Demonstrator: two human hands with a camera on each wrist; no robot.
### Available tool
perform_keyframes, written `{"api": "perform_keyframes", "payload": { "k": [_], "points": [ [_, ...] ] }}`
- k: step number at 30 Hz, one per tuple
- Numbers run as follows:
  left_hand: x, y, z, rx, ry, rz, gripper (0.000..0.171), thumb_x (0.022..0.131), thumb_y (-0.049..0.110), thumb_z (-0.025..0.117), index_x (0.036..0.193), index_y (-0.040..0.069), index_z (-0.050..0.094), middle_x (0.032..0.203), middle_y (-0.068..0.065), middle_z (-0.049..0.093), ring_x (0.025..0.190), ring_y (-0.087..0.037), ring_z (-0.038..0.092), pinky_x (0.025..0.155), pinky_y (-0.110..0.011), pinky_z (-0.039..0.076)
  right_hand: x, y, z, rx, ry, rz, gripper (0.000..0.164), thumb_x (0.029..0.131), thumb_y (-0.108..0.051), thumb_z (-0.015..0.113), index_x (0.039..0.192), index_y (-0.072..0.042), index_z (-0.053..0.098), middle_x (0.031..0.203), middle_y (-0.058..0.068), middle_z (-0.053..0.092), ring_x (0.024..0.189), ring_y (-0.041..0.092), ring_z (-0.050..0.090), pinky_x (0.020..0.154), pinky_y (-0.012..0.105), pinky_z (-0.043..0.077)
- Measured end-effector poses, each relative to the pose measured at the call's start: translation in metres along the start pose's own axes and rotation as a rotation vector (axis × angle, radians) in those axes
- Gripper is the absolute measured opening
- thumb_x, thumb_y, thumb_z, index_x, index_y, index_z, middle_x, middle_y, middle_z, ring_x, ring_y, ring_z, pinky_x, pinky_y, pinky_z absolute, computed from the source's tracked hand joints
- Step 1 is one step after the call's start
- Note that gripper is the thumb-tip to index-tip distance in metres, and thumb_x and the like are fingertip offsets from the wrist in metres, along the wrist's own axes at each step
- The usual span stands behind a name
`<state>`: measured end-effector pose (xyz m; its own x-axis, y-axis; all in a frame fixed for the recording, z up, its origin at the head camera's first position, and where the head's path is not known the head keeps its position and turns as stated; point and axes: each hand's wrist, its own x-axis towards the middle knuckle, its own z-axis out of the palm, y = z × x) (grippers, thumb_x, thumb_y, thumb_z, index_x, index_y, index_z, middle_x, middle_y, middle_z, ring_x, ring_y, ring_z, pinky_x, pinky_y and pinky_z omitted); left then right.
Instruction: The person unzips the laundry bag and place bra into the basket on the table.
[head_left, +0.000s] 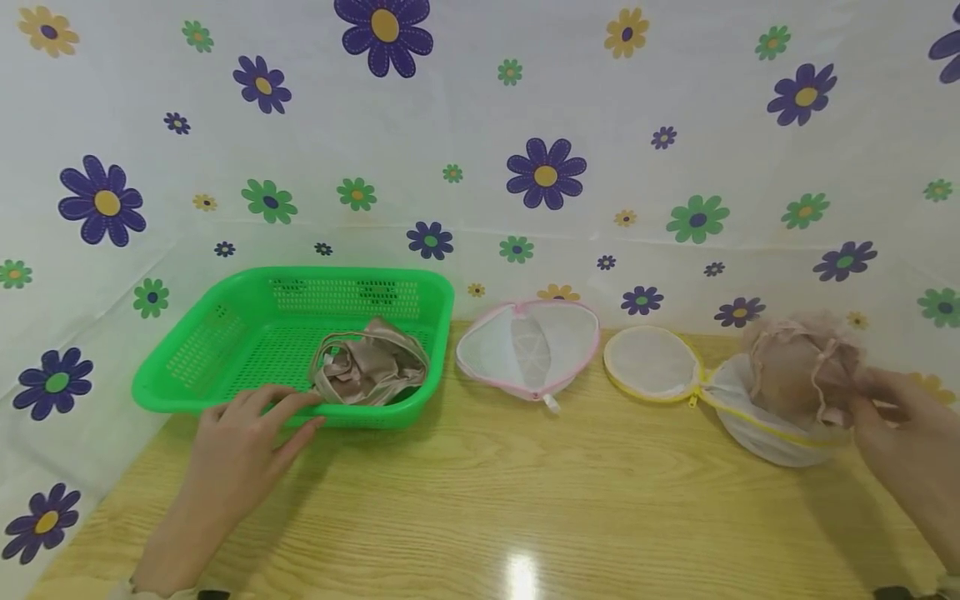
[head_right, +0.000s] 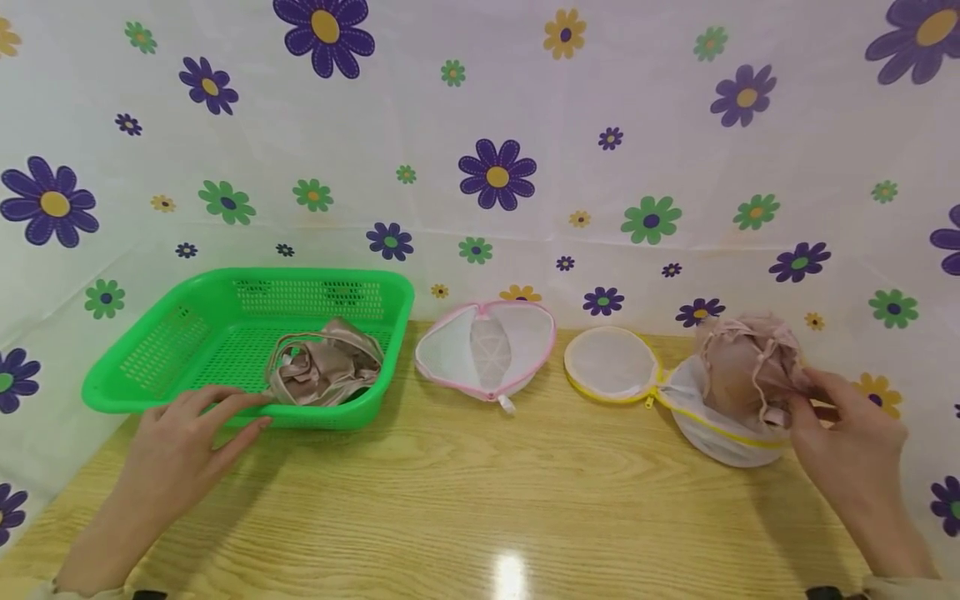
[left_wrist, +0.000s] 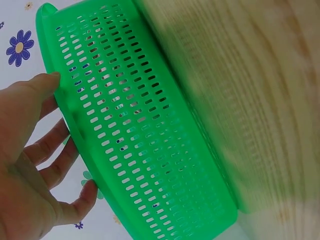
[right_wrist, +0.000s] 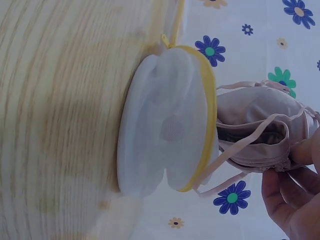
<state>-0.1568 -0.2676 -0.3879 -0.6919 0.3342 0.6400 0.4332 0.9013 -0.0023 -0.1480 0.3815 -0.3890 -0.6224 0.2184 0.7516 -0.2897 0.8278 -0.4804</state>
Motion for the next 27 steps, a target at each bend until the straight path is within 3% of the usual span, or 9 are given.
{"api": "perform_keyframes", "payload": {
  "k": [3,10,14,16,18,21,23,27],
  "points": [
    [-0.002,-0.001,0.001,-0.012,0.001,-0.011,0.036,0.097,0.049,0.063,0.113,0.019,0.075,0.104,-0.01,0.074,0.09,-0.038,0.071,0.071,-0.064,0.052,0.001,-0.002,0.0,0.013,0.04,0.007,0.026,0.086,0.009,0.069,0.112,0.01,0.071,0.105,-0.058,0.047,0.087,-0.039,0.043,0.072,-0.01,0.034],
    [-0.003,-0.001,0.002,-0.022,0.007,-0.022,0.044,0.1,0.056,0.055,0.113,0.019,0.075,0.103,-0.01,0.074,0.089,-0.039,0.071,0.071,-0.066,0.052,0.005,-0.014,0.0,0.075,0.071,0.123,0.029,0.086,0.008,0.068,0.115,0.007,0.072,0.105,-0.047,0.057,0.085,-0.034,0.05,0.072,-0.007,0.039],
    [-0.002,0.0,0.002,-0.018,0.016,-0.024,0.067,0.102,0.068,0.033,0.112,0.017,0.076,0.102,-0.01,0.074,0.088,-0.04,0.071,0.07,-0.066,0.052,0.007,-0.021,0.0,0.099,0.057,0.162,0.03,0.088,0.008,0.066,0.118,0.009,0.07,0.103,-0.047,0.055,0.087,-0.031,0.052,0.073,-0.006,0.041],
    [-0.001,0.0,0.001,-0.019,0.015,-0.029,0.069,0.102,0.068,0.031,0.112,0.017,0.076,0.102,-0.011,0.074,0.089,-0.04,0.071,0.07,-0.067,0.052,0.008,-0.025,0.0,0.101,0.055,0.181,0.031,0.088,0.007,0.066,0.119,0.007,0.07,0.103,-0.046,0.056,0.086,-0.029,0.053,0.072,-0.005,0.042],
    [-0.001,0.0,0.0,-0.019,0.012,-0.032,0.067,0.102,0.068,0.033,0.113,0.017,0.076,0.102,-0.011,0.074,0.09,-0.04,0.071,0.071,-0.067,0.052,0.009,-0.029,0.001,0.117,0.061,0.188,0.031,0.088,0.007,0.067,0.119,0.007,0.071,0.103,-0.045,0.058,0.086,-0.028,0.055,0.073,-0.004,0.043],
    [-0.001,0.0,0.0,-0.015,0.008,-0.032,0.047,0.1,0.057,0.054,0.113,0.017,0.076,0.103,-0.011,0.074,0.09,-0.04,0.071,0.071,-0.067,0.052,0.011,-0.034,0.006,0.204,0.1,0.153,0.028,0.086,0.011,0.069,0.113,0.011,0.071,0.101,-0.039,0.065,0.086,-0.024,0.061,0.076,-0.001,0.046],
    [-0.002,0.0,0.0,-0.011,0.011,-0.029,0.035,0.095,0.046,0.066,0.112,0.017,0.076,0.103,-0.011,0.075,0.089,-0.04,0.071,0.071,-0.066,0.053,0.014,-0.037,0.011,0.285,0.134,0.099,0.025,0.083,0.016,0.067,0.108,0.015,0.071,0.099,-0.034,0.069,0.087,-0.021,0.064,0.079,0.0,0.048],
    [-0.002,0.001,0.001,-0.012,0.019,-0.029,0.031,0.09,0.038,0.073,0.112,0.017,0.075,0.102,-0.012,0.075,0.089,-0.04,0.071,0.07,-0.066,0.053,0.018,-0.045,0.02,0.399,0.189,0.001,0.025,0.077,0.024,0.064,0.098,0.014,0.074,0.094,-0.028,0.072,0.087,-0.016,0.068,0.08,0.002,0.05]
  ]
}}
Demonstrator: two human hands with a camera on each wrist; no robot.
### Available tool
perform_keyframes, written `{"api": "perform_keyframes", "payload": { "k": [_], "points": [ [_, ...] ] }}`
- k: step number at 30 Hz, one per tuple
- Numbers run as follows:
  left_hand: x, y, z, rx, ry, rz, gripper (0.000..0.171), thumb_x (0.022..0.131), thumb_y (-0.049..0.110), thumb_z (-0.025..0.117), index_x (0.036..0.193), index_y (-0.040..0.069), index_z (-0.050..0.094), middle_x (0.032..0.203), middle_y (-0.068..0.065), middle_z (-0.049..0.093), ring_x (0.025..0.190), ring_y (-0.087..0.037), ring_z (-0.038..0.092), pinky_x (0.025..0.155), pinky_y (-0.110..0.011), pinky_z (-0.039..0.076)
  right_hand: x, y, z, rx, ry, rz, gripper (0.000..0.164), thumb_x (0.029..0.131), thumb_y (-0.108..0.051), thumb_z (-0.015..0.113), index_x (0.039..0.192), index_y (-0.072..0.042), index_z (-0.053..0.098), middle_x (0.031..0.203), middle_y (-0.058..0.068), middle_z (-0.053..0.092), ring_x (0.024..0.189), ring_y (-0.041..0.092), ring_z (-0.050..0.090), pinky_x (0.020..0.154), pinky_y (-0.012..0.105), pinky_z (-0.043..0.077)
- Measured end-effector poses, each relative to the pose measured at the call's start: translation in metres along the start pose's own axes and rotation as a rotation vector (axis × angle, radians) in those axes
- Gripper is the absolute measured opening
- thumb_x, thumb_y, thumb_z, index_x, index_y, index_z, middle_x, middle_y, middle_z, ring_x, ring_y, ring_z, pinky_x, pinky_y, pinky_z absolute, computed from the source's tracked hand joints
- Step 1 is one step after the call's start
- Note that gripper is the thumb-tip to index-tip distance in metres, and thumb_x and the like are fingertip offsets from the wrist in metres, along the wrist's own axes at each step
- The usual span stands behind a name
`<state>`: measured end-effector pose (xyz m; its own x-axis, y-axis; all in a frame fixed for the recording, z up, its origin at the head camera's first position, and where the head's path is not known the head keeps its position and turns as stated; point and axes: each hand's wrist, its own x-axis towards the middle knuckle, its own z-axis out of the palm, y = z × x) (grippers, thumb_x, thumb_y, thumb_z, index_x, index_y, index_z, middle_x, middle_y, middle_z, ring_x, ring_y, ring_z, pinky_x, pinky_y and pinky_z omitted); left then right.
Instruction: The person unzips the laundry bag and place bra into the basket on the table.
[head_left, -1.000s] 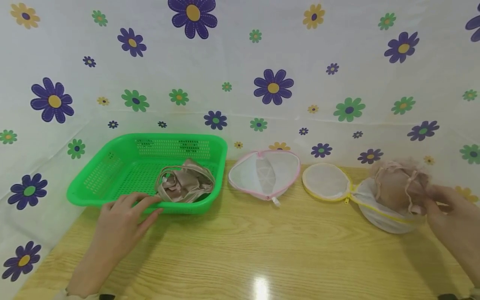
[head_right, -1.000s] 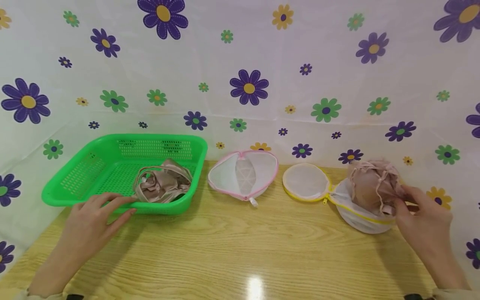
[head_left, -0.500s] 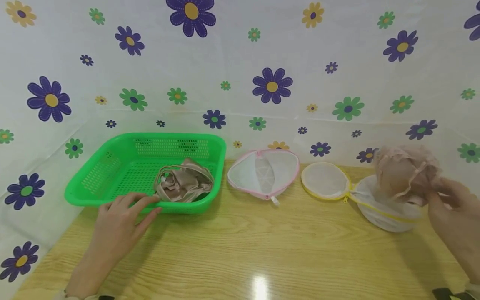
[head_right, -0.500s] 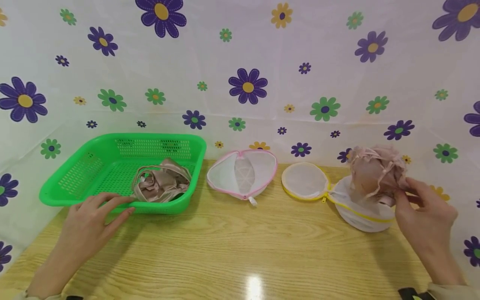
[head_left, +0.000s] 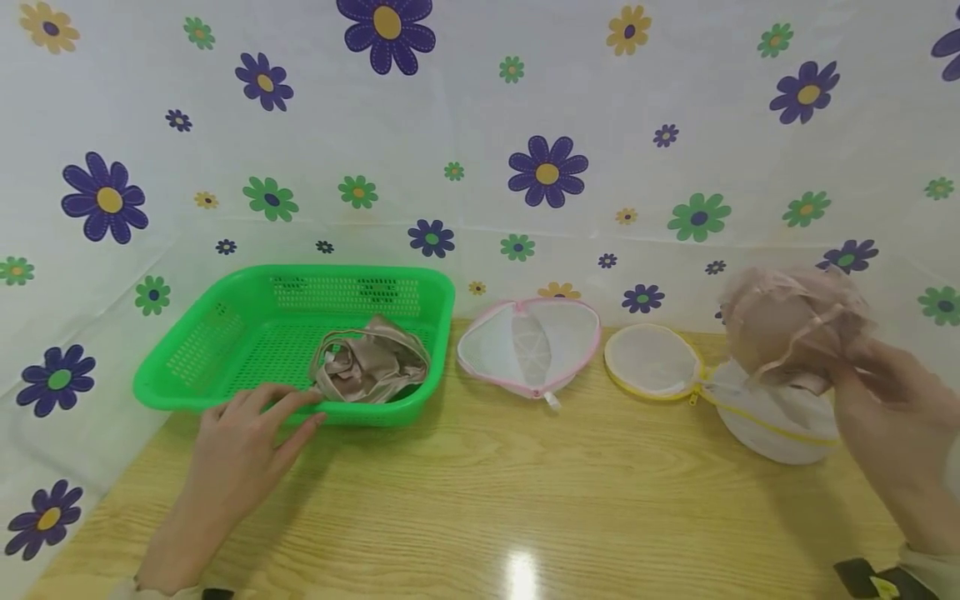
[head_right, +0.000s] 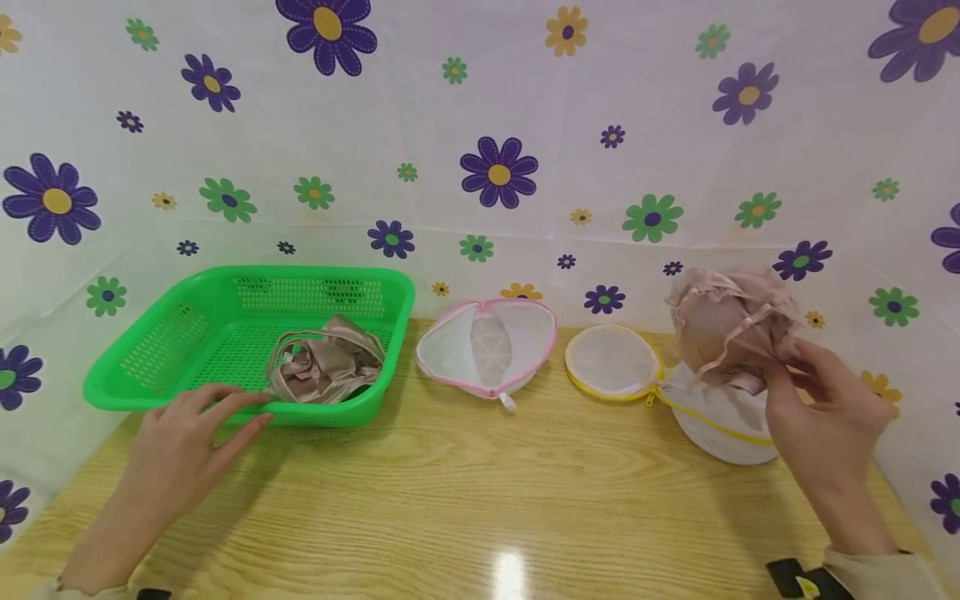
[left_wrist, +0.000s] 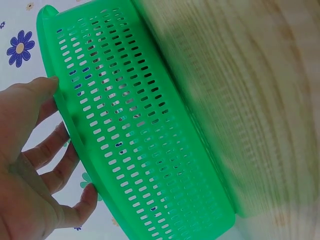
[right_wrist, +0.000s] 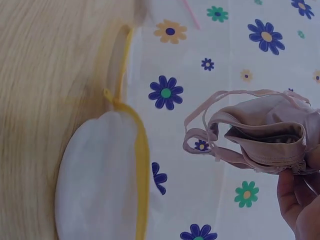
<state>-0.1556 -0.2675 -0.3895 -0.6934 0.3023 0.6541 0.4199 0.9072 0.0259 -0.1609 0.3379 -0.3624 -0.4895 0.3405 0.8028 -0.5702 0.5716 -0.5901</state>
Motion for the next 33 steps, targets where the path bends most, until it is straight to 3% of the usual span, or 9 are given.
{"api": "perform_keyframes", "payload": {
  "k": [2,5,9,14,19,25,33],
  "points": [
    [0.001,0.0,0.0,-0.003,0.001,-0.002,0.031,0.09,0.037,0.073,0.113,0.016,0.075,0.102,-0.012,0.075,0.089,-0.04,0.071,0.071,-0.066,0.053,0.002,-0.004,0.006,0.031,0.007,-0.025,0.023,0.076,0.024,0.065,0.094,0.014,0.074,0.094,-0.024,0.074,0.087,-0.014,0.069,0.079,0.004,0.052],
    [0.001,0.0,0.0,-0.005,0.0,-0.007,0.031,0.088,0.035,0.075,0.113,0.016,0.075,0.102,-0.012,0.075,0.09,-0.041,0.071,0.071,-0.066,0.052,0.004,-0.009,0.013,0.077,0.001,-0.05,0.016,0.077,0.024,0.065,0.093,0.023,0.068,0.095,-0.019,0.076,0.088,-0.009,0.072,0.08,0.007,0.054],
    [0.001,0.001,0.0,-0.008,-0.011,-0.014,0.032,0.084,0.03,0.079,0.113,0.017,0.075,0.103,-0.011,0.074,0.09,-0.04,0.071,0.071,-0.067,0.052,0.005,-0.015,0.021,0.16,-0.022,-0.066,0.018,0.077,0.028,0.059,0.094,0.029,0.063,0.097,-0.014,0.077,0.087,-0.004,0.073,0.08,0.009,0.056],
    [0.001,0.002,0.0,-0.006,-0.017,-0.021,0.035,0.078,0.024,0.083,0.111,0.017,0.075,0.102,-0.011,0.074,0.09,-0.04,0.071,0.072,-0.067,0.052,0.003,-0.019,0.03,0.179,-0.046,-0.072,0.019,0.076,0.029,0.057,0.094,0.028,0.064,0.096,-0.015,0.076,0.086,-0.003,0.072,0.079,0.009,0.056],
    [0.001,0.002,-0.001,0.0,-0.018,-0.018,0.034,0.08,0.025,0.082,0.112,0.017,0.075,0.102,-0.011,0.074,0.09,-0.04,0.071,0.072,-0.068,0.052,0.003,-0.02,0.04,0.121,-0.06,-0.077,0.015,0.078,0.026,0.061,0.092,0.025,0.066,0.095,-0.019,0.075,0.088,-0.005,0.071,0.08,0.009,0.055],
    [0.001,0.001,0.0,0.011,-0.019,-0.014,0.035,0.079,0.025,0.082,0.112,0.017,0.075,0.103,-0.012,0.074,0.09,-0.041,0.071,0.07,-0.067,0.053,0.0,-0.029,0.051,0.152,-0.084,-0.055,0.016,0.079,0.025,0.062,0.094,0.022,0.068,0.095,-0.017,0.076,0.085,-0.004,0.072,0.08,0.01,0.056],
    [0.0,0.003,0.0,0.027,-0.011,-0.015,0.033,0.081,0.027,0.08,0.112,0.017,0.075,0.104,-0.012,0.075,0.091,-0.043,0.071,0.068,-0.067,0.053,0.001,-0.04,0.078,0.251,-0.022,-0.09,0.011,0.08,0.02,0.067,0.09,0.026,0.066,0.092,-0.014,0.076,0.082,-0.003,0.073,0.079,0.012,0.058]
  ]
}}
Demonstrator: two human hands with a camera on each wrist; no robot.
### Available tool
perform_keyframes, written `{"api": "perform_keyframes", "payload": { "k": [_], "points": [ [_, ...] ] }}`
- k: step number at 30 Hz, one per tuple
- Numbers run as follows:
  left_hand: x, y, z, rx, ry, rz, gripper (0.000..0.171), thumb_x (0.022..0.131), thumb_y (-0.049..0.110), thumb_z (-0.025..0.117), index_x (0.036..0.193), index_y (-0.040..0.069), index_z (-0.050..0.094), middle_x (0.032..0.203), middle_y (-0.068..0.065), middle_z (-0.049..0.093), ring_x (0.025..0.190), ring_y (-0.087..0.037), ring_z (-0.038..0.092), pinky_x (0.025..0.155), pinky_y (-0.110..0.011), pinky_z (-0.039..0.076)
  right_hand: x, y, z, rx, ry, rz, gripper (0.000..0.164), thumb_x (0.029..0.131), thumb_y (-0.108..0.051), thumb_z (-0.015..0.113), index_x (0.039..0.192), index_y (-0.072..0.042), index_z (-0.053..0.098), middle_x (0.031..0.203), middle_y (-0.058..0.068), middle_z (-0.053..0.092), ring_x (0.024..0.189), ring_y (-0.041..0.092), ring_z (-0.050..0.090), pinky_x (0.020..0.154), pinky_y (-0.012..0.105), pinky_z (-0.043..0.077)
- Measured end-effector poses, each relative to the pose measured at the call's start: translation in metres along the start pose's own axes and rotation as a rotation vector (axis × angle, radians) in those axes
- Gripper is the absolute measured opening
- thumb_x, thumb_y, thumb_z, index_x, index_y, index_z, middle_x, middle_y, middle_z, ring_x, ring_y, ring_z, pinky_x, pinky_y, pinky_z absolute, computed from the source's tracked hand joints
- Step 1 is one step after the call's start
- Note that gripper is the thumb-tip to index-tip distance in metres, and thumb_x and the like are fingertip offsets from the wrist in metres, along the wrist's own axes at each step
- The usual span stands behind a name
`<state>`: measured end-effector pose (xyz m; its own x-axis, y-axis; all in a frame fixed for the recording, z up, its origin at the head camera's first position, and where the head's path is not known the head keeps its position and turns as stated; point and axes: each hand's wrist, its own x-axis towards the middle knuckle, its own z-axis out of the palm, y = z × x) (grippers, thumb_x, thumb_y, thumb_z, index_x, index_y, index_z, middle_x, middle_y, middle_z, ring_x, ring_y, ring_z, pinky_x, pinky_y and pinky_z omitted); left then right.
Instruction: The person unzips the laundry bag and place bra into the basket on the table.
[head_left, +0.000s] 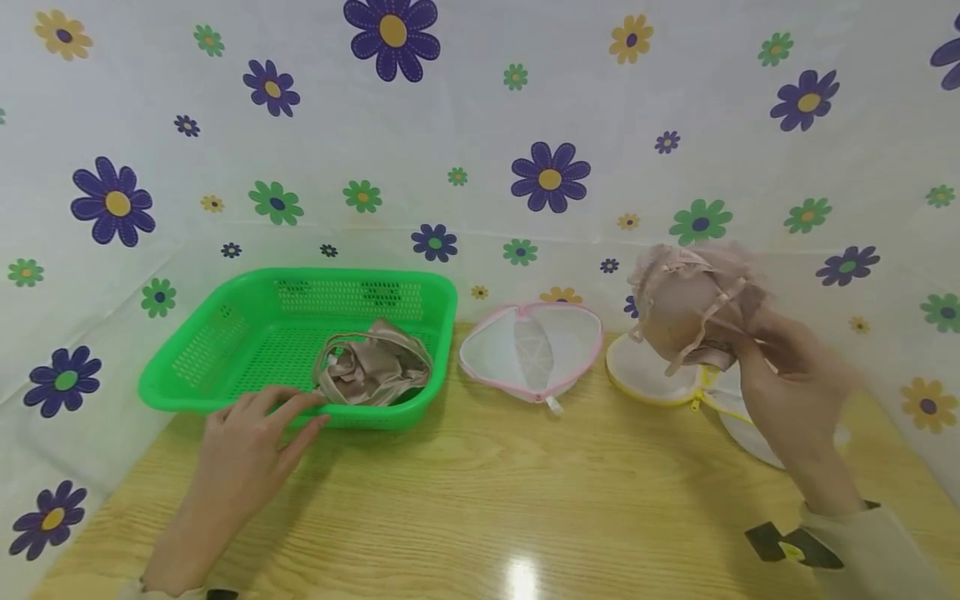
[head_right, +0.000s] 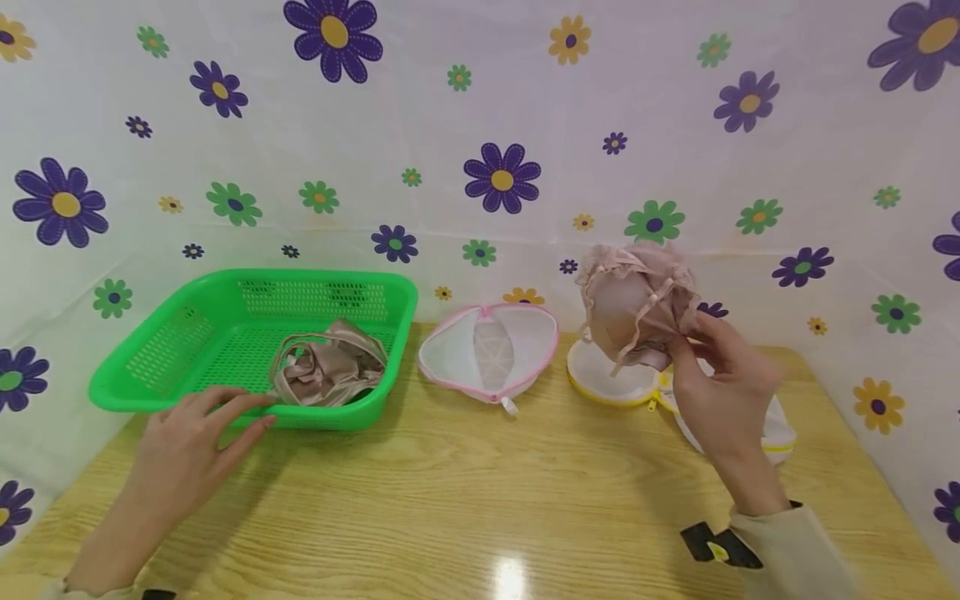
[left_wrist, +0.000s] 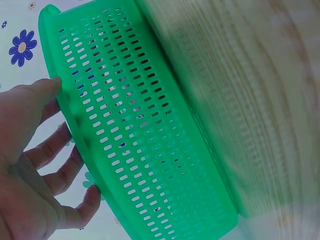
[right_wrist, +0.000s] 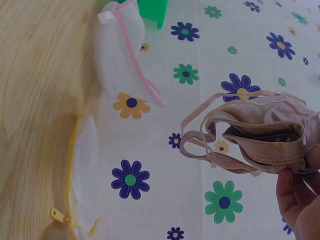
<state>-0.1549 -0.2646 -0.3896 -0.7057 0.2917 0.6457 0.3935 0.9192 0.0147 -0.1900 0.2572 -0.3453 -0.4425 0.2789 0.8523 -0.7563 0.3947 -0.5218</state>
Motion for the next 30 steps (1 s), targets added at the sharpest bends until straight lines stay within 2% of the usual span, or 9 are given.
{"api": "perform_keyframes", "payload": {
  "k": [5,11,18,24,30],
  "points": [
    [0.0,0.001,0.001,-0.008,0.019,0.001,0.032,0.081,0.028,0.081,0.111,0.017,0.076,0.102,-0.011,0.075,0.09,-0.042,0.071,0.068,-0.067,0.053,0.0,-0.003,0.013,0.034,-0.05,0.033,0.016,0.079,0.025,0.063,0.094,0.024,0.067,0.093,-0.014,0.076,0.083,0.0,0.073,0.078,0.014,0.058],
    [-0.001,-0.001,0.001,-0.013,0.02,-0.008,0.032,0.083,0.03,0.08,0.112,0.017,0.076,0.103,-0.01,0.075,0.091,-0.042,0.071,0.069,-0.067,0.053,-0.003,-0.005,0.031,0.027,-0.084,0.05,0.016,0.081,0.022,0.064,0.096,0.02,0.07,0.093,-0.017,0.075,0.082,-0.002,0.071,0.078,0.014,0.058],
    [-0.002,-0.003,0.001,-0.016,0.022,-0.014,0.033,0.095,0.044,0.068,0.113,0.017,0.076,0.103,-0.011,0.075,0.092,-0.041,0.071,0.07,-0.067,0.053,-0.006,-0.003,0.052,0.033,-0.139,0.035,0.018,0.079,0.024,0.068,0.094,0.015,0.073,0.093,-0.022,0.073,0.083,-0.004,0.071,0.077,0.013,0.058],
    [-0.002,-0.003,0.001,-0.022,0.018,-0.016,0.03,0.089,0.036,0.075,0.113,0.017,0.075,0.104,-0.011,0.074,0.092,-0.041,0.071,0.071,-0.068,0.053,-0.012,-0.007,0.066,0.05,-0.18,0.058,0.019,0.08,0.023,0.068,0.095,0.012,0.073,0.095,-0.024,0.072,0.083,-0.005,0.07,0.077,0.012,0.058],
    [-0.002,-0.003,0.001,-0.015,0.014,-0.014,0.031,0.092,0.04,0.071,0.113,0.018,0.076,0.104,-0.011,0.075,0.091,-0.041,0.071,0.07,-0.067,0.053,-0.021,-0.007,0.079,0.073,-0.2,0.084,0.023,0.08,0.024,0.068,0.1,0.013,0.073,0.096,-0.022,0.072,0.087,-0.005,0.07,0.078,0.013,0.058]
  ]
}}
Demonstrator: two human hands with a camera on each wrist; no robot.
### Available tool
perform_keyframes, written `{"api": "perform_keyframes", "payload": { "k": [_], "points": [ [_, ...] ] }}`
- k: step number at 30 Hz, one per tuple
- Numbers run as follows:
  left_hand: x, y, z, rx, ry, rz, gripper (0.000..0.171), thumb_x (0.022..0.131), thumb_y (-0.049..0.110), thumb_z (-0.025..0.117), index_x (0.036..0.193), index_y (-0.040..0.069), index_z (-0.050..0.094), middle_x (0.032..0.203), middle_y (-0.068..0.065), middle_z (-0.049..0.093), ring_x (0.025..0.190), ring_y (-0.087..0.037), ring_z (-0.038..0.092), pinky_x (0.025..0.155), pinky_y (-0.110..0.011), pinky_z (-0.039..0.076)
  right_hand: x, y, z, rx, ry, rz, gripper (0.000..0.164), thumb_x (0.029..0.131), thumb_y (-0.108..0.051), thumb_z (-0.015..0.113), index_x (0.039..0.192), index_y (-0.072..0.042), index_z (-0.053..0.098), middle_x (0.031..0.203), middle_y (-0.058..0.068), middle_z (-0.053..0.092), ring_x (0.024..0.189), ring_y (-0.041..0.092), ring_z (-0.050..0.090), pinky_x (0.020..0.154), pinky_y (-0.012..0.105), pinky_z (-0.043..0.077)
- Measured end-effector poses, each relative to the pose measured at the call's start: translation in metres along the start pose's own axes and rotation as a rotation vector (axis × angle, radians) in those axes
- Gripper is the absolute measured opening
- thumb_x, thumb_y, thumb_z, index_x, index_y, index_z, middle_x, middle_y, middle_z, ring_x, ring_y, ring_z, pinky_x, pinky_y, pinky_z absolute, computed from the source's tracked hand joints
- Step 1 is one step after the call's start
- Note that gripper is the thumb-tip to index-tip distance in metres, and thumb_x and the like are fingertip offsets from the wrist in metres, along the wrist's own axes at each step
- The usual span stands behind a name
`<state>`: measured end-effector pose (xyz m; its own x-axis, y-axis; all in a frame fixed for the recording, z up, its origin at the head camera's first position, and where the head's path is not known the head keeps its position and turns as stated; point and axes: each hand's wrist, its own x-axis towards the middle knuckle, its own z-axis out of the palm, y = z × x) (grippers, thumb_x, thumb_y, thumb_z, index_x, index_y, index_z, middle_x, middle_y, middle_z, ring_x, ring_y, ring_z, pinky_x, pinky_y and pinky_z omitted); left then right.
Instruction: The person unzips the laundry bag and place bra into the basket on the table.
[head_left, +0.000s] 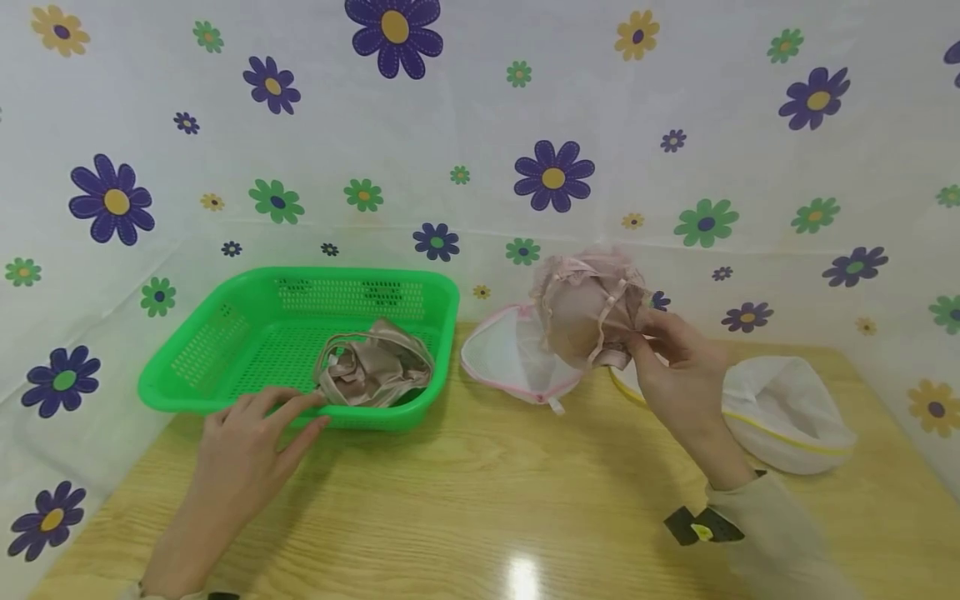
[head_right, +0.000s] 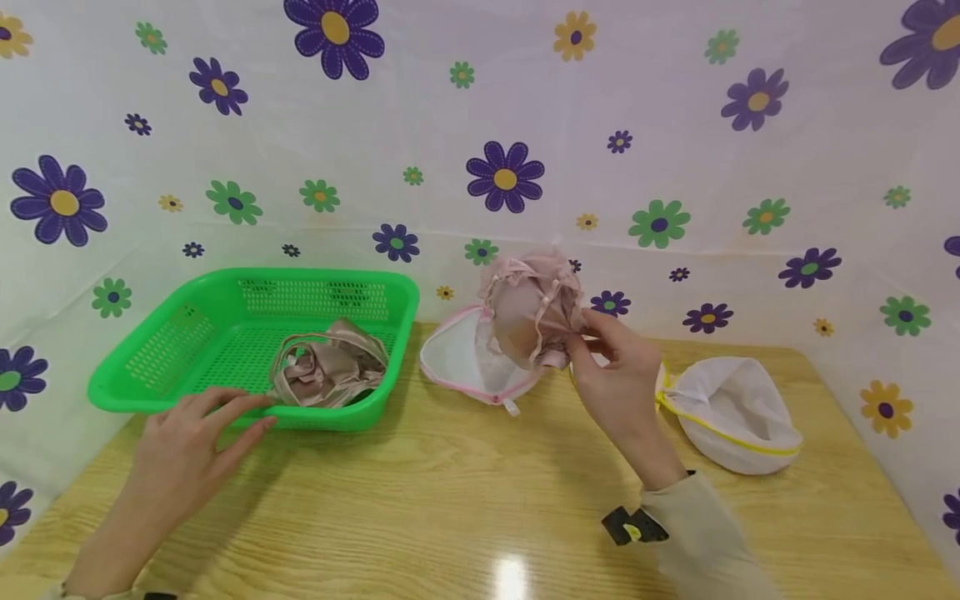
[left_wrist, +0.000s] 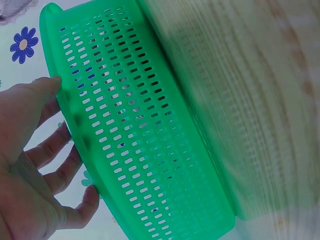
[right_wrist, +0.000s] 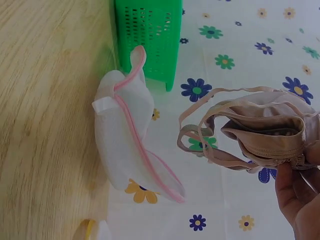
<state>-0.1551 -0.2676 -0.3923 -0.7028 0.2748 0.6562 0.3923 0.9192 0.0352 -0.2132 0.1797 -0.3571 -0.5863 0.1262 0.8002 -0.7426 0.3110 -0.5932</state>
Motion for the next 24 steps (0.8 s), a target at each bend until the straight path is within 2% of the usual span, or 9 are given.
{"api": "perform_keyframes", "payload": {
  "k": [2,4,9,11,16,18,24],
  "points": [
    [0.0,0.0,0.0,-0.002,0.001,-0.002,0.031,0.091,0.039,0.072,0.113,0.018,0.076,0.104,-0.011,0.075,0.091,-0.041,0.071,0.07,-0.067,0.053,-0.002,0.0,0.004,0.018,-0.009,0.005,0.025,0.079,0.025,0.066,0.101,0.014,0.072,0.097,-0.021,0.072,0.089,-0.005,0.071,0.078,0.014,0.059],
    [-0.001,0.001,0.0,-0.003,0.004,0.0,0.031,0.091,0.04,0.072,0.113,0.018,0.076,0.104,-0.011,0.075,0.091,-0.041,0.071,0.07,-0.067,0.053,-0.004,0.001,0.009,0.031,-0.018,0.011,0.025,0.079,0.026,0.066,0.101,0.014,0.072,0.097,-0.015,0.075,0.089,-0.005,0.071,0.077,0.015,0.059],
    [-0.001,0.001,0.0,-0.008,0.009,0.005,0.034,0.094,0.044,0.068,0.113,0.017,0.076,0.103,-0.011,0.075,0.09,-0.041,0.071,0.07,-0.067,0.053,-0.006,-0.002,0.021,0.006,-0.04,0.019,0.024,0.08,0.024,0.067,0.1,0.013,0.073,0.092,0.021,0.077,0.089,-0.008,0.07,0.077,0.014,0.059],
    [-0.001,0.001,0.0,-0.009,0.012,0.007,0.041,0.098,0.052,0.06,0.113,0.017,0.076,0.103,-0.011,0.075,0.09,-0.041,0.071,0.07,-0.067,0.053,-0.006,-0.003,0.026,0.009,-0.049,0.017,0.023,0.08,0.023,0.068,0.1,0.013,0.073,0.091,0.029,0.074,0.089,-0.009,0.069,0.077,0.014,0.059],
    [0.001,0.002,0.0,-0.009,0.023,0.006,0.071,0.102,0.069,0.029,0.111,0.016,0.076,0.102,-0.011,0.075,0.089,-0.041,0.071,0.069,-0.066,0.053,-0.006,-0.005,0.039,0.057,-0.059,-0.002,0.023,0.081,0.022,0.068,0.1,0.011,0.074,0.091,0.028,0.075,0.089,-0.007,0.07,0.076,0.016,0.06],
    [0.001,0.002,0.0,-0.009,0.026,0.005,0.073,0.102,0.07,0.026,0.111,0.017,0.076,0.101,-0.011,0.075,0.089,-0.041,0.071,0.069,-0.066,0.053,-0.005,-0.006,0.044,0.072,-0.06,-0.011,0.024,0.081,0.021,0.069,0.101,0.01,0.074,0.092,0.027,0.075,0.089,-0.006,0.07,0.076,0.016,0.06],
    [0.0,0.001,0.0,-0.011,0.02,0.003,0.05,0.101,0.059,0.051,0.112,0.017,0.076,0.103,-0.011,0.075,0.09,-0.041,0.071,0.07,-0.066,0.052,-0.006,-0.007,0.057,0.097,-0.079,-0.013,0.026,0.081,0.021,0.069,0.103,0.01,0.074,0.096,0.027,0.076,0.092,-0.006,0.07,0.077,0.017,0.06]
  ]
}}
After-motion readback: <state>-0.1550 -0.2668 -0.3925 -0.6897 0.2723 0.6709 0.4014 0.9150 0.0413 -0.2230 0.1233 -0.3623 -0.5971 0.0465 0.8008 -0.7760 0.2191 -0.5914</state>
